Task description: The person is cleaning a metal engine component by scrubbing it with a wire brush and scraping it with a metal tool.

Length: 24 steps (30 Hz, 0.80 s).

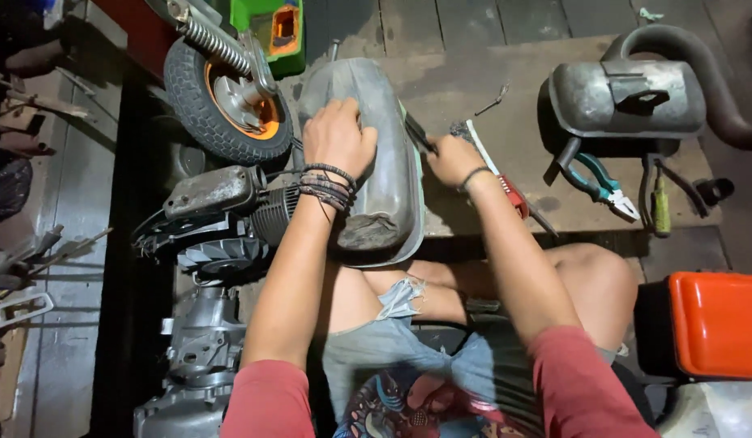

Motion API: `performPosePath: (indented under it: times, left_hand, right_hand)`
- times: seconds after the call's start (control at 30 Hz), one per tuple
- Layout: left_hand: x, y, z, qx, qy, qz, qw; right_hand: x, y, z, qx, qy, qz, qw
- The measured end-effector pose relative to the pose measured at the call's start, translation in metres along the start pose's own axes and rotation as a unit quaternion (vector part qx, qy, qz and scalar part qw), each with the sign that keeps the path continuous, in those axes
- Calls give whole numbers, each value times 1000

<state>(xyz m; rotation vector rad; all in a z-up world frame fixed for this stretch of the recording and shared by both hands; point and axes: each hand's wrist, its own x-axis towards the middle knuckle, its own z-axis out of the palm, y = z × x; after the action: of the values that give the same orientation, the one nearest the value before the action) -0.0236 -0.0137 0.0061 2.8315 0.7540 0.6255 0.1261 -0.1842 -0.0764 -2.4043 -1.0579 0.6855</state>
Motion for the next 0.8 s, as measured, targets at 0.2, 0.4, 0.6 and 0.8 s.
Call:
performPosePath:
  times: [0.2, 0.4, 0.6, 0.8]
  left_hand:
    - [-6, 7, -18, -25, -11, -7, 1000]
    - [-6, 7, -20, -33, -29, 2, 999]
    - [-13, 5, -24, -14, -33, 6, 999]
    - [-9, 7, -16, -28, -7, 9, 1000]
  right_hand:
    - [17, -4, -22, -11, 76, 15, 997]
    - [8, 9, -11, -39, 15, 33, 999]
    - [23, 1, -28, -1, 53, 20, 998]
    - [11, -5, -28, 10, -1, 0, 1000]
